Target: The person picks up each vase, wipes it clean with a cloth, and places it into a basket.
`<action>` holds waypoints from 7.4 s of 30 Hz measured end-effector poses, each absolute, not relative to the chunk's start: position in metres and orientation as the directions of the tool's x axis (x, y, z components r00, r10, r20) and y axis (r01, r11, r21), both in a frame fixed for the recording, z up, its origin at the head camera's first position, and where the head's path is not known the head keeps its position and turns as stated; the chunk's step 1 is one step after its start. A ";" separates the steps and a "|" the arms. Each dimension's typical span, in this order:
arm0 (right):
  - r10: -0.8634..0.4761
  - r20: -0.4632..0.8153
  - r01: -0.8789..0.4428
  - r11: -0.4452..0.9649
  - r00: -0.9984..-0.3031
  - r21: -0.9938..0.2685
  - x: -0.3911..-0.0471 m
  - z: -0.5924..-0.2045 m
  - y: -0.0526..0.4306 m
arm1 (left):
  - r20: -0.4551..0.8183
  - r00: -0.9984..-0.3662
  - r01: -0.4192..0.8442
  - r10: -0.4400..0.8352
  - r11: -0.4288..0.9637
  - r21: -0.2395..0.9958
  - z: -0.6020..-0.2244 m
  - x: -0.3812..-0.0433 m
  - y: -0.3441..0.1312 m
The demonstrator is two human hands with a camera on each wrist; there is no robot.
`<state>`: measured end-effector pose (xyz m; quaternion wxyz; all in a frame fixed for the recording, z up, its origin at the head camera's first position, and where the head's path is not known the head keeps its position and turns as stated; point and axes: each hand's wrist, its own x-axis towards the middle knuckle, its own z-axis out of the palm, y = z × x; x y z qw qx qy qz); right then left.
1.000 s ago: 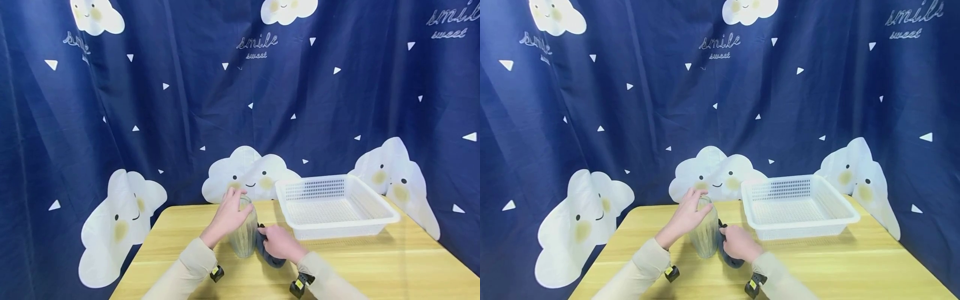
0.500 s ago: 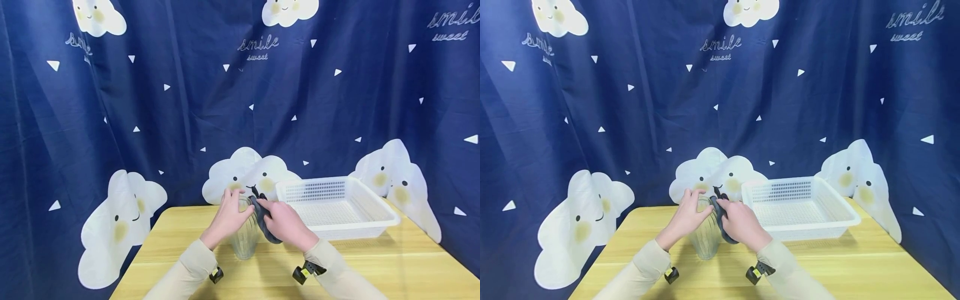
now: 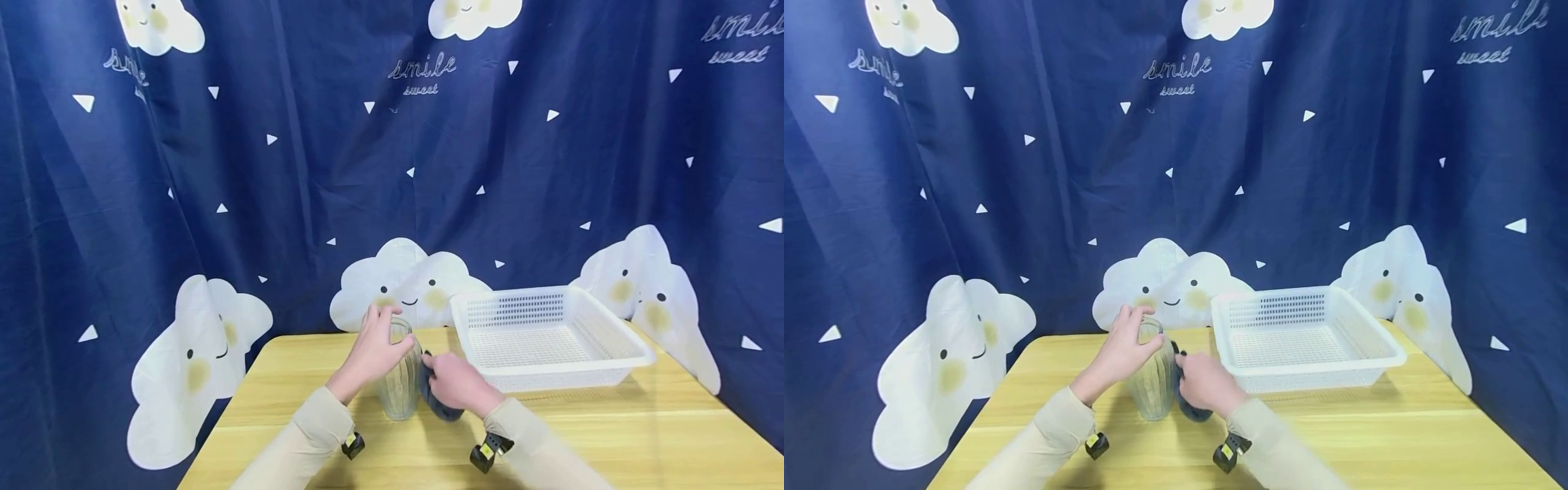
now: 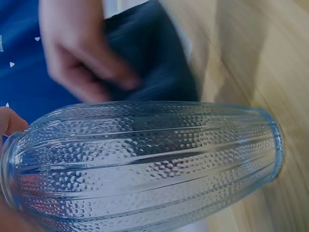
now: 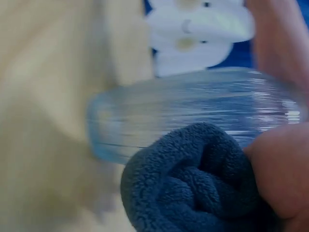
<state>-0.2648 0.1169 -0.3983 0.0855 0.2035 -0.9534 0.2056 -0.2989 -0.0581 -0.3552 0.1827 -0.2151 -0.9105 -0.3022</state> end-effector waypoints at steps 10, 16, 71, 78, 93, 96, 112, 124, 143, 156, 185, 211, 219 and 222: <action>-0.369 0.155 -0.400 0.833 -0.917 -0.382 -0.266 -0.426 0.116 | 0.485 -0.841 0.488 0.240 0.723 0.489 -0.358 -0.297 -0.060; -0.358 0.241 -0.430 0.800 -0.902 -0.419 -0.265 -0.404 0.123 | 0.462 -0.844 0.503 0.272 0.702 0.504 -0.353 -0.292 -0.062; -0.280 0.486 -0.472 0.817 -0.828 -0.333 -0.256 -0.340 0.118 | 0.415 -0.862 0.488 0.291 0.703 0.518 -0.349 -0.295 -0.061; -0.322 0.301 -0.423 0.820 -0.898 -0.386 -0.272 -0.378 0.117 | 0.438 -0.850 0.500 0.293 0.712 0.494 -0.350 -0.299 -0.059; -0.322 0.117 -0.339 0.820 -0.939 -0.460 -0.274 -0.426 0.114 | 0.473 -0.846 0.479 0.246 0.739 0.473 -0.364 -0.305 -0.061; -0.300 0.174 -0.347 0.807 -0.938 -0.479 -0.271 -0.419 0.116 | 0.468 -0.851 0.465 0.237 0.754 0.463 -0.366 -0.305 -0.061; -0.228 0.655 -0.490 0.835 -0.721 -0.249 -0.262 -0.365 0.115 | 0.526 -0.816 0.517 0.242 0.714 0.473 -0.356 -0.301 -0.065; -0.249 0.565 -0.478 0.825 -0.787 -0.303 -0.287 -0.358 0.111 | 0.504 -0.785 0.607 0.360 0.607 0.513 -0.362 -0.304 -0.071; -0.197 0.741 -0.574 0.764 -0.642 -0.294 -0.265 -0.367 0.113 | 0.486 -0.847 0.509 0.216 0.595 0.622 -0.363 -0.304 -0.071; -0.239 0.487 -0.448 0.813 -0.840 -0.372 -0.296 -0.367 0.115 | 0.478 -0.801 0.589 0.359 0.608 0.531 -0.368 -0.309 -0.073; -0.297 0.486 -0.492 0.801 -0.822 -0.342 -0.291 -0.357 0.120 | 0.341 -0.829 0.551 0.443 0.747 0.371 -0.334 -0.291 -0.068; -0.294 0.518 -0.501 0.803 -0.803 -0.321 -0.289 -0.360 0.123 | 0.603 -0.744 0.476 0.286 0.861 0.179 -0.351 -0.289 -0.048; -0.331 0.479 -0.524 0.776 -0.813 -0.353 -0.295 -0.359 0.123 | 0.540 -0.760 0.567 0.360 0.774 0.282 -0.349 -0.288 -0.051; -0.352 0.461 -0.535 0.765 -0.814 -0.359 -0.298 -0.360 0.123 | 0.536 -0.757 0.590 0.374 0.743 0.315 -0.352 -0.292 -0.054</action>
